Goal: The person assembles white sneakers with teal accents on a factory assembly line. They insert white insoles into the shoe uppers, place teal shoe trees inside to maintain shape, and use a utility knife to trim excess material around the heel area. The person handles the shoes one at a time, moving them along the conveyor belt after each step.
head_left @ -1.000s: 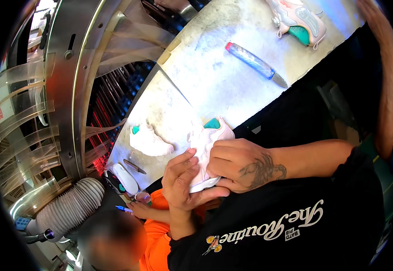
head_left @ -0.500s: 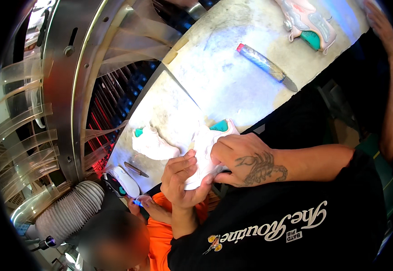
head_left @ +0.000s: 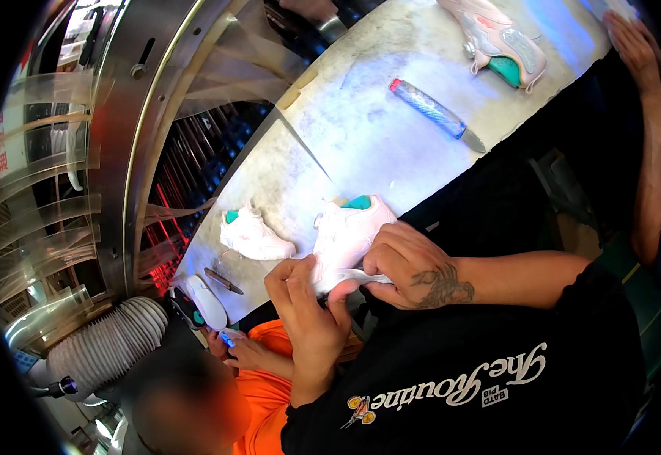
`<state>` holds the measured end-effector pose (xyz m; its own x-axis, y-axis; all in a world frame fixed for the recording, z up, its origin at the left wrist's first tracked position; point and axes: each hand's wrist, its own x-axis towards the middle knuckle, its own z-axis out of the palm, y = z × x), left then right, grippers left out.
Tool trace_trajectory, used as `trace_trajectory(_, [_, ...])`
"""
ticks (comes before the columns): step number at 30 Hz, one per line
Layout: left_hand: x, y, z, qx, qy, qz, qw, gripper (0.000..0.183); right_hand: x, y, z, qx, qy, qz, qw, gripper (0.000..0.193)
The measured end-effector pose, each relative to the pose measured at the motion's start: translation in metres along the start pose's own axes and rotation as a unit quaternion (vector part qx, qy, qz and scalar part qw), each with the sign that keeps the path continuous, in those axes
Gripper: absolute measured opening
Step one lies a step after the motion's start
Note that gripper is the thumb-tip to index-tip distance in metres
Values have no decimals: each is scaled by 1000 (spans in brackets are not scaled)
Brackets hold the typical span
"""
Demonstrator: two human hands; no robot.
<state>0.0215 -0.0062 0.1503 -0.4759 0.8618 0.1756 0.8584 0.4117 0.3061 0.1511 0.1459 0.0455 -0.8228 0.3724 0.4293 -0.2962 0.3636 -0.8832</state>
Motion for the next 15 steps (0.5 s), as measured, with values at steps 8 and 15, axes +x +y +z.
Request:
trace_trajectory(8, [5,-28,10,-14,17,71,997,75,26,24,-15,-19,-3,-18,1000,30])
trace_trajectory(15, [10,-29,20,-25,56,29,998,70,34,27,-15,-7,-44,51,998,35])
